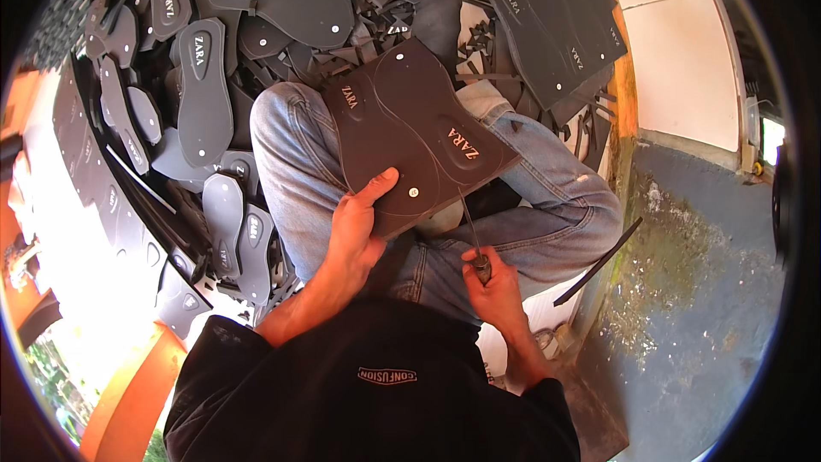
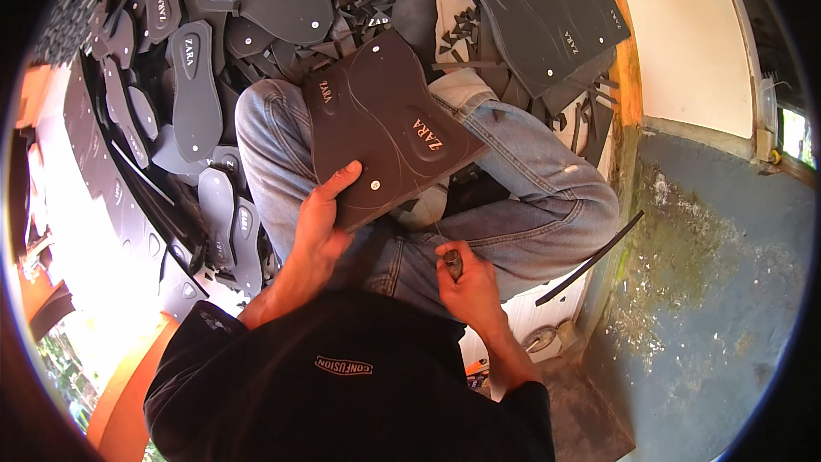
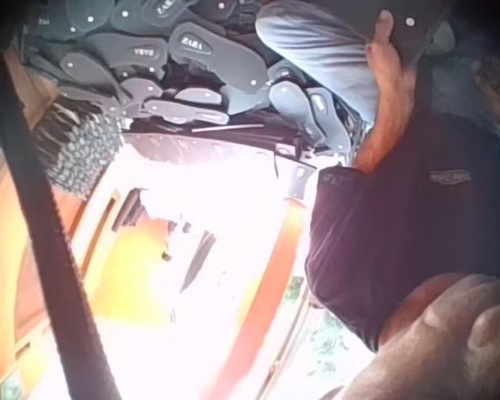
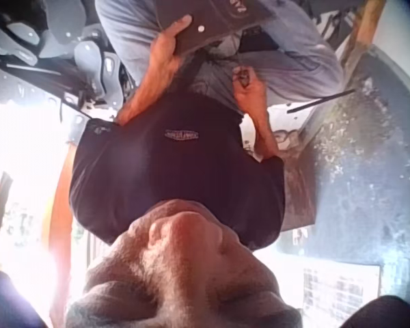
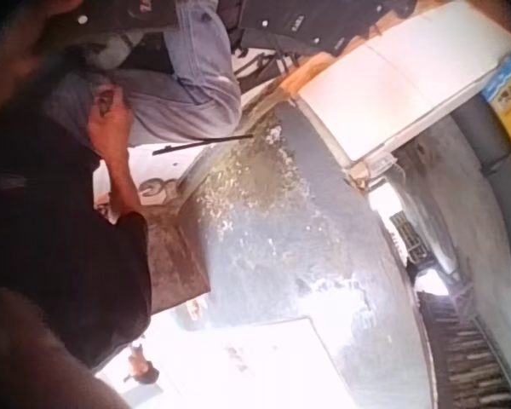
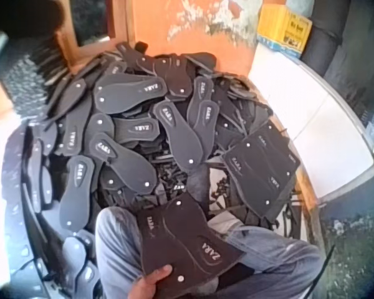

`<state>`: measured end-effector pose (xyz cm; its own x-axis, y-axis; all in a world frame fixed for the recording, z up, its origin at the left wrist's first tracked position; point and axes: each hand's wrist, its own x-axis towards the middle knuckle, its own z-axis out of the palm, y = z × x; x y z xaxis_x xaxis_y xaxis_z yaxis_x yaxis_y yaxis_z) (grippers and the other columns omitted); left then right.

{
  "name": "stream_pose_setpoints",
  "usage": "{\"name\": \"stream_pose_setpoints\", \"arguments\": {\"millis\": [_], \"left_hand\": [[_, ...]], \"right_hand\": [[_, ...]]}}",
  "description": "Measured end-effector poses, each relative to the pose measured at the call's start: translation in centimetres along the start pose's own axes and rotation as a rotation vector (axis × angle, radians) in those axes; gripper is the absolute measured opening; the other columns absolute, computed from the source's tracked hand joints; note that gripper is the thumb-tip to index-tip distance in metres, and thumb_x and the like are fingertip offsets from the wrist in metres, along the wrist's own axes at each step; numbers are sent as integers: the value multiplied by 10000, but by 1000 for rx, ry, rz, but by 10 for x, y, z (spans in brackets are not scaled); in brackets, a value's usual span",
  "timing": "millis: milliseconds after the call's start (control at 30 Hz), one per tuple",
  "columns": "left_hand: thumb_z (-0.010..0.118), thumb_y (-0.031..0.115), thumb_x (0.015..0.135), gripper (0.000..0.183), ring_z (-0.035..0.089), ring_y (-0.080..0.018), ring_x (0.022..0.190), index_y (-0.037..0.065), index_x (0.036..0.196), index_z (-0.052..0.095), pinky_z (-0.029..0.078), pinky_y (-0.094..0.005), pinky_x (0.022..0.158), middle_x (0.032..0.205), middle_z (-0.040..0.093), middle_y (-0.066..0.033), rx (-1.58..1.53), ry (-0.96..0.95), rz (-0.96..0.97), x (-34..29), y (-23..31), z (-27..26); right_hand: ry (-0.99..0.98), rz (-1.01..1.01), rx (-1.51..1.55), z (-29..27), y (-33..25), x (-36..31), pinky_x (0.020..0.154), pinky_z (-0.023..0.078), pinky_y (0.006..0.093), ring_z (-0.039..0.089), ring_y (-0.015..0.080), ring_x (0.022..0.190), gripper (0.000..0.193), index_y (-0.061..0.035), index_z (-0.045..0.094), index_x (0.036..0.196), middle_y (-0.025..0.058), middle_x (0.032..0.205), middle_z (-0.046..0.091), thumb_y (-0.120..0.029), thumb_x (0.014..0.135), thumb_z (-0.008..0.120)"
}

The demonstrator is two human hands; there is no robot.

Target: The person uses a knife to cut and trim several foam shoe sole components while sitting on the floor amidst a pile of materials.

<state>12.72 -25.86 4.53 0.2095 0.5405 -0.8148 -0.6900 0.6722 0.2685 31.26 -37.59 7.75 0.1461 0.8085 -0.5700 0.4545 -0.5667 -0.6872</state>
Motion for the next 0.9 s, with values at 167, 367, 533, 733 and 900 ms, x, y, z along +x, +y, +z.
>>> {"name": "stream_pose_setpoints", "arguments": {"millis": [167, 367, 533, 733, 900], "left_hand": [[644, 122, 844, 367, 637, -240, 931, -35, 1153, 521, 541, -356, 819, 1064, 616, -143, 0, -3, -13, -2, 1, 2], [656, 140, 842, 373, 646, -231, 912, -40, 1142, 527, 548, -354, 804, 1045, 626, -141, 20, 11, -25, -2, 1, 3], [662, 156, 842, 381, 644, -218, 911, -38, 1145, 536, 547, -347, 797, 1051, 627, -135, 101, -17, 42, 0, 2, -5], [662, 151, 840, 370, 640, -212, 916, -24, 1146, 547, 542, -338, 799, 1052, 626, -127, 157, -32, 62, 4, -1, -10], [662, 137, 835, 369, 640, -212, 916, -21, 1147, 543, 543, -334, 799, 1056, 624, -128, 160, -49, 70, 6, -1, -14]], "right_hand": [[16, -9, -21, 5, 5, 3, 481, 417, 337, 544, 255, 467, 103, -50, 583, 886, 114, 533, 511, -43, 784, 575], [97, -24, -54, 12, 5, 3, 461, 361, 274, 442, 85, 468, 65, -30, 580, 856, 43, 523, 482, -25, 800, 547], [119, 19, -123, 23, -5, 13, 552, 463, 418, 604, 373, 613, 62, -35, 574, 825, 168, 617, 588, -33, 765, 559], [148, 48, -168, 29, -7, 18, 581, 462, 450, 595, 408, 656, 43, -24, 571, 791, 195, 658, 604, -65, 776, 574], [105, 87, -175, 30, -8, 27, 608, 455, 477, 586, 435, 696, 70, -13, 570, 781, 218, 681, 605, -82, 787, 578]]}}
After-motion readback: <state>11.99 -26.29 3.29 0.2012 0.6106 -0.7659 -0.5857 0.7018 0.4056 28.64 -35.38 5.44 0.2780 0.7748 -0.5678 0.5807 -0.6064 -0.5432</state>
